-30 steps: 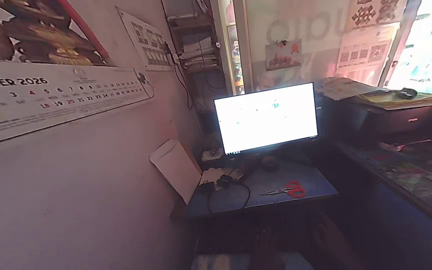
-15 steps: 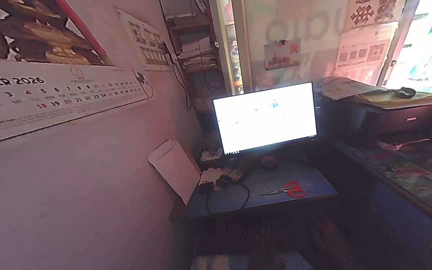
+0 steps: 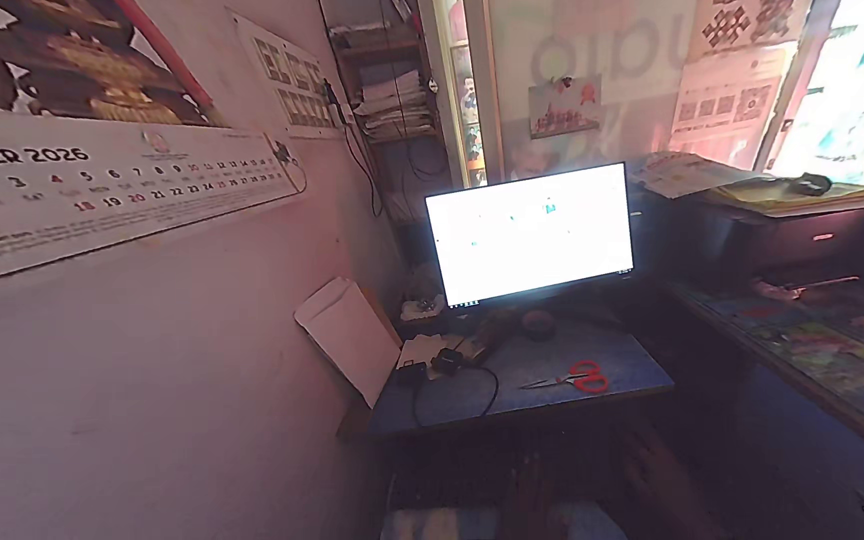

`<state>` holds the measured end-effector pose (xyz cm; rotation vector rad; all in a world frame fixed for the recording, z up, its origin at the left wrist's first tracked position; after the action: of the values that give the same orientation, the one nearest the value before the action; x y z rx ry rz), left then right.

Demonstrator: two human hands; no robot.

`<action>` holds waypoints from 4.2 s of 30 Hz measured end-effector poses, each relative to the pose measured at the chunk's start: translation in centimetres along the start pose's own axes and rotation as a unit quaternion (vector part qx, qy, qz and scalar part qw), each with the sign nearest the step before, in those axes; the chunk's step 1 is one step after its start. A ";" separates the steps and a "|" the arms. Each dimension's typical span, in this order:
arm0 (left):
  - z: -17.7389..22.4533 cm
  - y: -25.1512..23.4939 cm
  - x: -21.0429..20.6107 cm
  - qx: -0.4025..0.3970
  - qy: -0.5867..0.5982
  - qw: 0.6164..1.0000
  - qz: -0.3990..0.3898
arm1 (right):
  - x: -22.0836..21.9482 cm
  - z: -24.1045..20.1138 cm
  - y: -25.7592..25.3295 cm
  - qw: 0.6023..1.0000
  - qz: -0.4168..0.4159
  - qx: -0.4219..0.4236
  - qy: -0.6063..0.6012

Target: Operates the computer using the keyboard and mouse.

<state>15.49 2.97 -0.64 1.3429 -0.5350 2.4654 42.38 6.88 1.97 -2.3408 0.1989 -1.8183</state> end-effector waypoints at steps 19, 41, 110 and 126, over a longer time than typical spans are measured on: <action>-0.3 0.0 -0.2 0.001 0.008 1.000 0.005 | 0.0 0.0 0.0 1.000 0.021 0.010 -0.006; -0.3 0.0 -0.1 0.005 0.003 1.000 -0.014 | -0.3 0.2 0.1 1.000 0.018 0.004 0.000; 0.1 0.3 0.3 -0.019 -0.017 0.998 0.051 | 0.8 0.6 -0.5 0.998 -0.049 -0.043 -0.004; 1.1 -0.6 1.0 0.001 -0.026 0.999 0.020 | 0.4 1.1 -1.0 0.999 -0.026 -0.045 0.010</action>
<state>16.04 3.06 0.88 1.4141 -0.5775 2.4683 43.52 7.85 2.28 -2.4098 0.2308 -1.8962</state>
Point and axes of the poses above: each hand's wrist, its own y-axis away from the middle knuckle, its own x-axis out of the back of the hand, z = x × y, the point moved 5 cm from there along -y, towards the middle knuckle, and after that the axes turned 10 degrees about y, right-handed, at the moved point
